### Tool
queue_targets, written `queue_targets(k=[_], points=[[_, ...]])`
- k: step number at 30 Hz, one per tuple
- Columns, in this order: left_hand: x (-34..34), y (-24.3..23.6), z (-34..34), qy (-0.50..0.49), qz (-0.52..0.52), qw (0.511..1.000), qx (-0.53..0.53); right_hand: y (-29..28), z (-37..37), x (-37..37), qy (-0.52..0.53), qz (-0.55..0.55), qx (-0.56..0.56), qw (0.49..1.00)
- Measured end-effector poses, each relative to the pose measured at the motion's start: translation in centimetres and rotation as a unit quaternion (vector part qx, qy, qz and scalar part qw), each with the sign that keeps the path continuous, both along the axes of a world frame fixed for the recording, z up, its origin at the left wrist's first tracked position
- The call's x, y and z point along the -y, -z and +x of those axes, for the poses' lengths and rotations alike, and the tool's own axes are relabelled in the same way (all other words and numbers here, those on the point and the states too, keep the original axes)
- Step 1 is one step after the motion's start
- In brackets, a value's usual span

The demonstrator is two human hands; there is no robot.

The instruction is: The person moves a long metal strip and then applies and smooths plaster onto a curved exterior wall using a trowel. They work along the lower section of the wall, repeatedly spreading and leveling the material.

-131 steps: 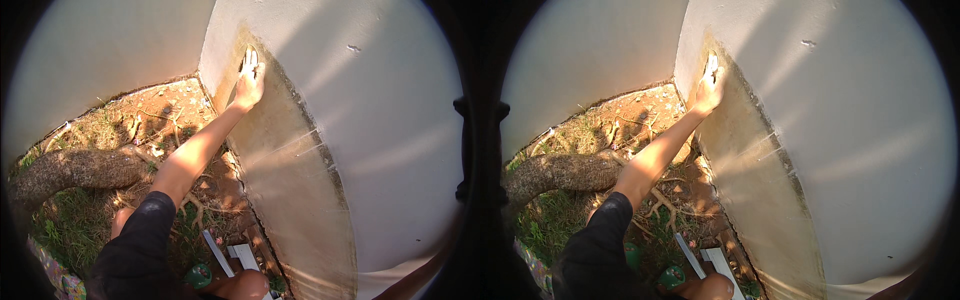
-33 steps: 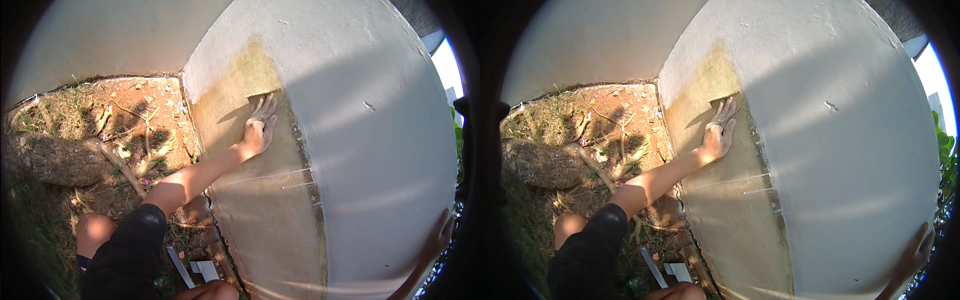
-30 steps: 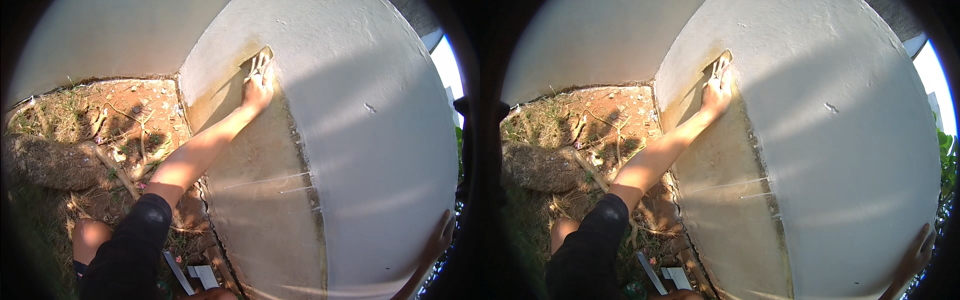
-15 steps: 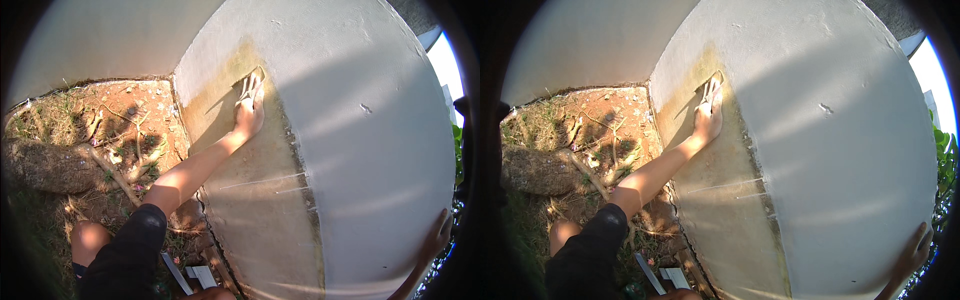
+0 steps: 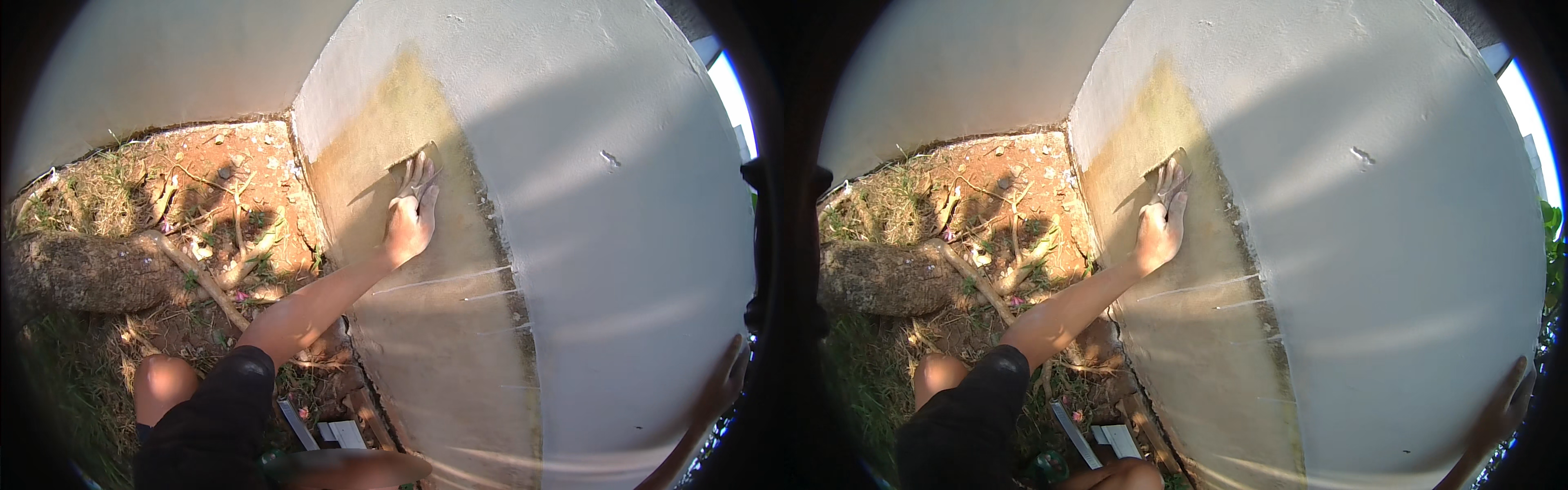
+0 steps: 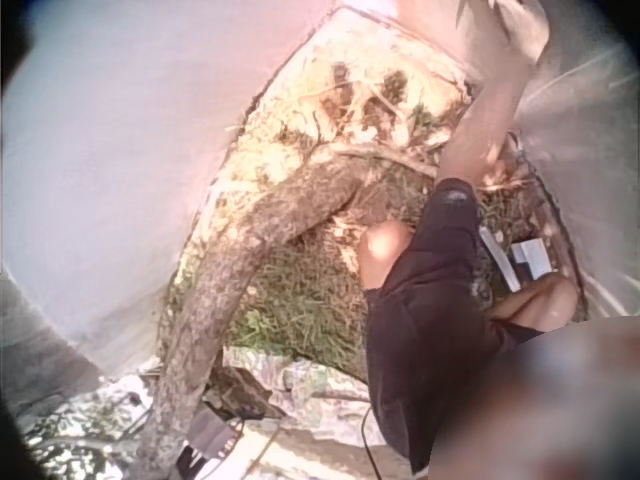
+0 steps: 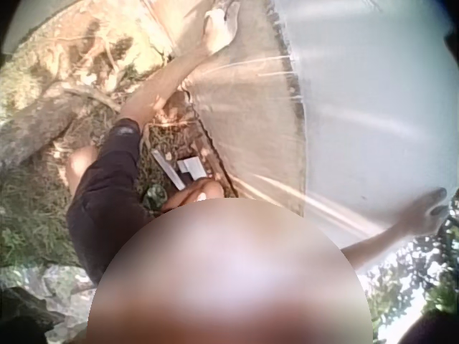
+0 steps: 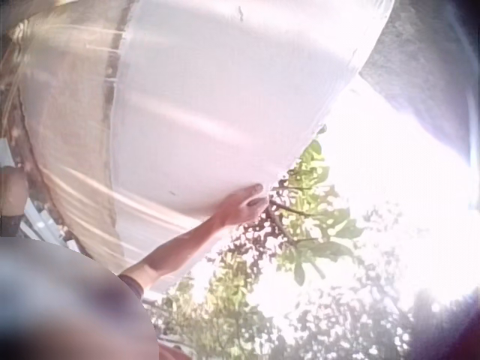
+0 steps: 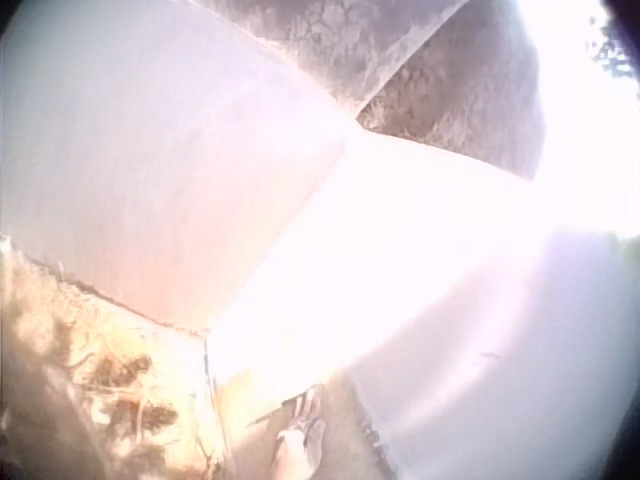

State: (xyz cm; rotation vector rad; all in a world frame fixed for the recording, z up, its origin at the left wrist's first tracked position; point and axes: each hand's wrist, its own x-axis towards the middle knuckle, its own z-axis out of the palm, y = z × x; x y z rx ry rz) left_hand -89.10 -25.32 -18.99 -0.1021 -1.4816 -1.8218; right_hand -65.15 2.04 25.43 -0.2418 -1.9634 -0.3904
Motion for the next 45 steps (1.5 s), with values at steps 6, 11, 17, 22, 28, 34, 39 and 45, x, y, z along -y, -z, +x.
queue_targets(k=[6,11,17,22,28,34,39,45], points=[[9.8,-8.3,-12.4,-0.076,0.057,0.98,0.174,-0.3,-0.2,0.1,0.002,0.014,-0.032,0.999],[1.8,-0.3,0.7,-0.026,0.001,1.0,0.014,-0.3,0.1,0.2,-0.013,-0.015,0.023,1.0],[3.3,1.7,-7.4,-0.092,-0.018,0.996,-0.008,-0.7,0.2,-0.4,-0.005,0.022,0.006,1.0],[10.7,-3.8,-14.6,0.034,0.005,0.976,0.216,-0.7,0.0,0.0,0.008,-0.004,0.025,1.0],[3.0,-0.4,1.4,-0.044,-0.122,0.99,-0.055,-0.5,0.2,0.2,-0.011,-0.051,0.021,0.998],[9.2,-7.2,-13.2,-0.123,-0.029,0.992,0.003,-0.9,0.1,-0.8,0.002,0.006,0.01,1.0],[9.9,-8.6,-11.6,0.042,0.04,0.989,0.133,-0.3,0.0,0.1,0.008,-0.005,0.003,1.0],[-1.1,-1.8,2.8,0.035,-0.081,0.996,-0.02,0.1,0.2,1.3,-0.002,-0.02,0.041,0.999]])
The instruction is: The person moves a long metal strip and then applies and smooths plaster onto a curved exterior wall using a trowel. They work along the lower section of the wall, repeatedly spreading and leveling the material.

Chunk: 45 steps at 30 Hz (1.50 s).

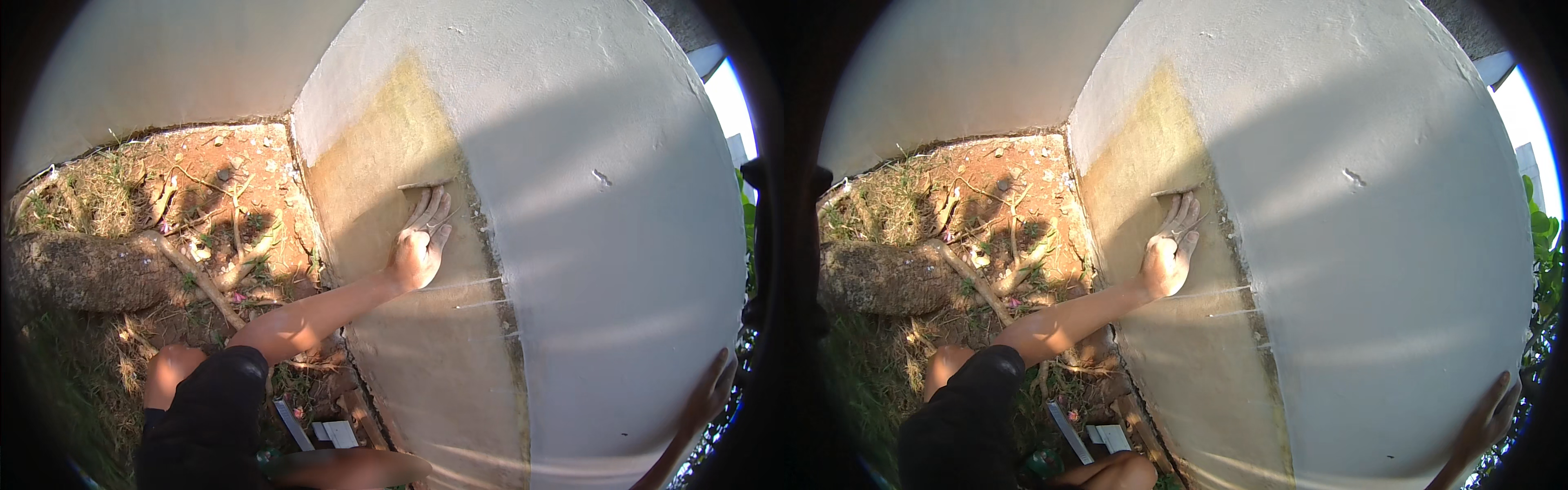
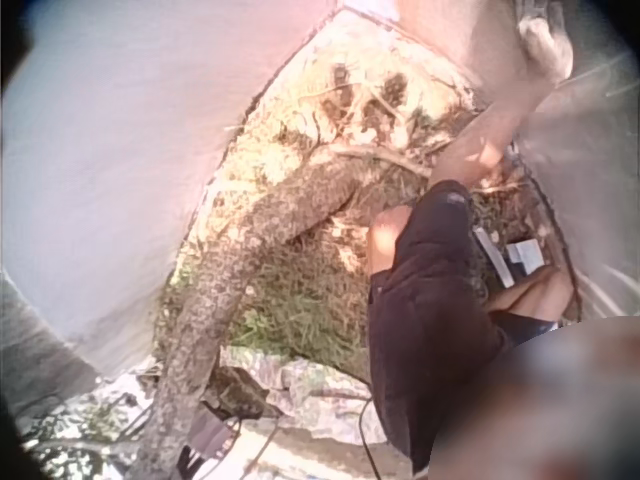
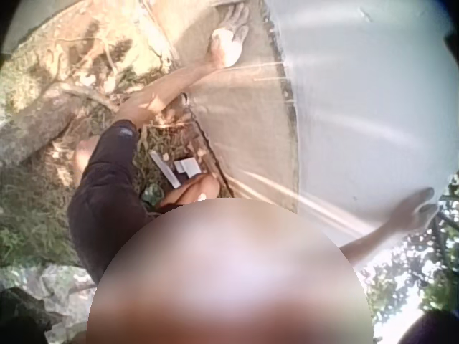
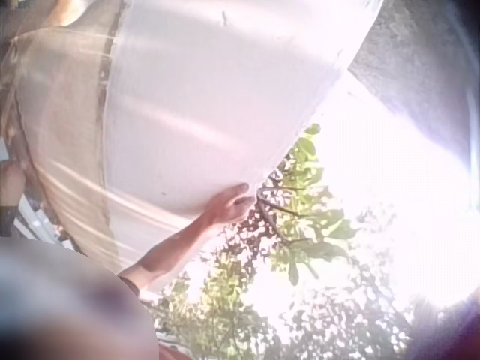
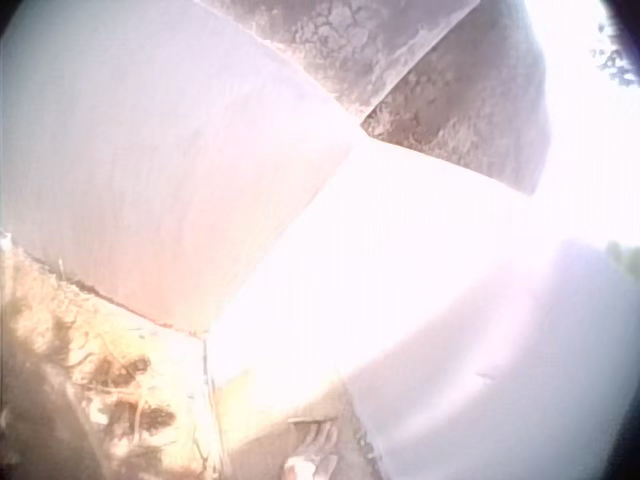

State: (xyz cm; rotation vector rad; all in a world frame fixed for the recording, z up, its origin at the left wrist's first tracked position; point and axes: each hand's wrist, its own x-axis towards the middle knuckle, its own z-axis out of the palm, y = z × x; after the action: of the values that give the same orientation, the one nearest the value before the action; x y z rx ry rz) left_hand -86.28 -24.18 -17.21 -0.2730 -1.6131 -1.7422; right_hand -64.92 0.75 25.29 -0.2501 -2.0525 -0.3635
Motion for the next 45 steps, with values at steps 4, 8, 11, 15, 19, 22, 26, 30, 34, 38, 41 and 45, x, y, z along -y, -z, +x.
queue_targets(k=[4,8,11,15,19,22,26,30,34,38,41,45], points=[[5.0,-3.6,-8.8,-0.087,0.034,0.995,-0.022,-0.3,-0.1,-0.3,-0.009,-0.006,-0.007,1.0],[11.6,-8.8,-17.3,-0.161,0.191,0.963,0.106,-0.5,-0.3,-0.6,-0.005,-0.027,-0.02,0.999],[9.5,-7.5,-12.9,-0.07,0.086,0.962,0.251,-0.4,-0.1,-0.5,0.006,-0.016,-0.029,0.999],[1.1,0.5,-0.5,-0.056,-0.02,0.998,-0.019,-0.3,0.0,-0.6,0.006,0.001,-0.003,1.0],[2.8,4.2,-4.6,-0.07,-0.074,0.995,-0.008,-0.4,-0.1,-0.9,0.005,0.012,-0.023,1.0],[8.3,-0.1,-14.7,-0.129,0.018,0.991,-0.029,-0.5,-0.3,-0.5,0.004,-0.004,-0.007,1.0],[12.3,-4.6,-16.4,-0.122,0.051,0.971,0.198,-0.2,-0.3,0.4,0.017,0.009,-0.015,1.0],[5.3,-1.5,-3.0,-0.009,-0.007,0.997,0.083,-0.1,-0.1,1.0,0.022,0.013,-0.012,1.0],[4.4,-1.1,-3.8,-0.089,-0.071,0.993,0.025,-0.1,-0.3,0.4,0.002,0.023,-0.002,1.0],[10.5,-2.7,-15.5,-0.064,0.084,0.972,0.208,-0.1,-0.4,-0.2,-0.01,-0.012,-0.03,0.999],[10.5,2.0,-15.0,-0.061,0.176,0.951,0.247,-0.1,-0.3,-0.1,0.006,-0.013,-0.035,0.999],[8.7,5.4,-11.2,-0.15,0.141,0.963,0.171,-0.1,-0.1,0.2,0.009,0.019,-0.003,1.0]])
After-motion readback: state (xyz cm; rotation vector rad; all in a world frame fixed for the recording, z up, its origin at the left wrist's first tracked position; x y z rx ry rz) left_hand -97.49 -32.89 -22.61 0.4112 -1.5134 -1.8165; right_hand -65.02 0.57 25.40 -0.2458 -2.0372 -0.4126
